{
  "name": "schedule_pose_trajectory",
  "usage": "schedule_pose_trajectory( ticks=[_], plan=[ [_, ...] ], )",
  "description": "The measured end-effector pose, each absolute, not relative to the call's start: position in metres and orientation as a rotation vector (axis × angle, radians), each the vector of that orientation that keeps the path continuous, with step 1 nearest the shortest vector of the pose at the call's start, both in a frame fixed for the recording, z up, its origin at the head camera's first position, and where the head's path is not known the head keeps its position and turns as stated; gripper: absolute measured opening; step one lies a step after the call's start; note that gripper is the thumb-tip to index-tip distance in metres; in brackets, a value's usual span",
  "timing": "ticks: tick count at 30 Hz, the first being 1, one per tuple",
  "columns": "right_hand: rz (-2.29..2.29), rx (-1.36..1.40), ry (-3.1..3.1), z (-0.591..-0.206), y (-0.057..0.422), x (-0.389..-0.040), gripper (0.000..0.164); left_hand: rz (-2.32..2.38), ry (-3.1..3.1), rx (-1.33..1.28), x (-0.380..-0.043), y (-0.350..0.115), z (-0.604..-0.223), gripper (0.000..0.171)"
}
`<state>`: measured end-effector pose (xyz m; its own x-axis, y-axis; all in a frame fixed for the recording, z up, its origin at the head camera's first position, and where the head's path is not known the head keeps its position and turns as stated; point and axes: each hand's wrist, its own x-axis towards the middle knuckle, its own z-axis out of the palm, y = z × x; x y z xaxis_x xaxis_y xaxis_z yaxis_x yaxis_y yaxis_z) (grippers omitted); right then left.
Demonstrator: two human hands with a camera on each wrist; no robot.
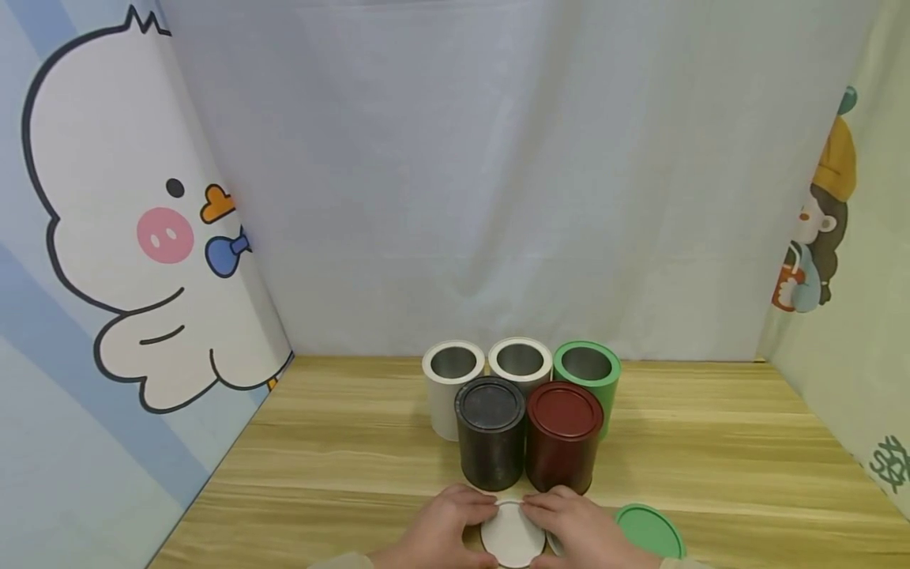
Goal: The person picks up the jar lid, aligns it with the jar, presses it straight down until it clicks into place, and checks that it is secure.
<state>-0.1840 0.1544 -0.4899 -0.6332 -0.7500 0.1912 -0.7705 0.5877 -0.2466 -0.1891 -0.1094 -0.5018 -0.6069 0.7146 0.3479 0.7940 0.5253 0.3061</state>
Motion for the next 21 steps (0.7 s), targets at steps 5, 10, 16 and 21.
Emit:
schedule_pose_trajectory(
  ticks=[5, 10, 16, 21],
  plan=[
    [0.488, 1.316, -2.73, -0.4887, 0.1525, -0.1836, 0.062, -0.676, -2.576, -1.296, -0.1902, -0.1106, -0.5026, 0.054],
    [0.511, 1.322, -2.744, -0.4894, 0.1519, -0.1846, 0.062, -0.705, -2.56, -1.308, -0.1919, -0.1119, -0.5044, 0.055],
    [0.583, 1.321, -2.676, -0.4886, 0.1524, -0.1831, 0.062, -0.733, -2.525, -1.327, -0.1942, -0.1148, -0.5037, 0.055],
    [0.651, 1.305, -2.608, -0.4863, 0.1526, -0.1821, 0.061, -0.77, -2.522, -1.339, -0.1946, -0.1167, -0.4969, 0.054]
  ],
)
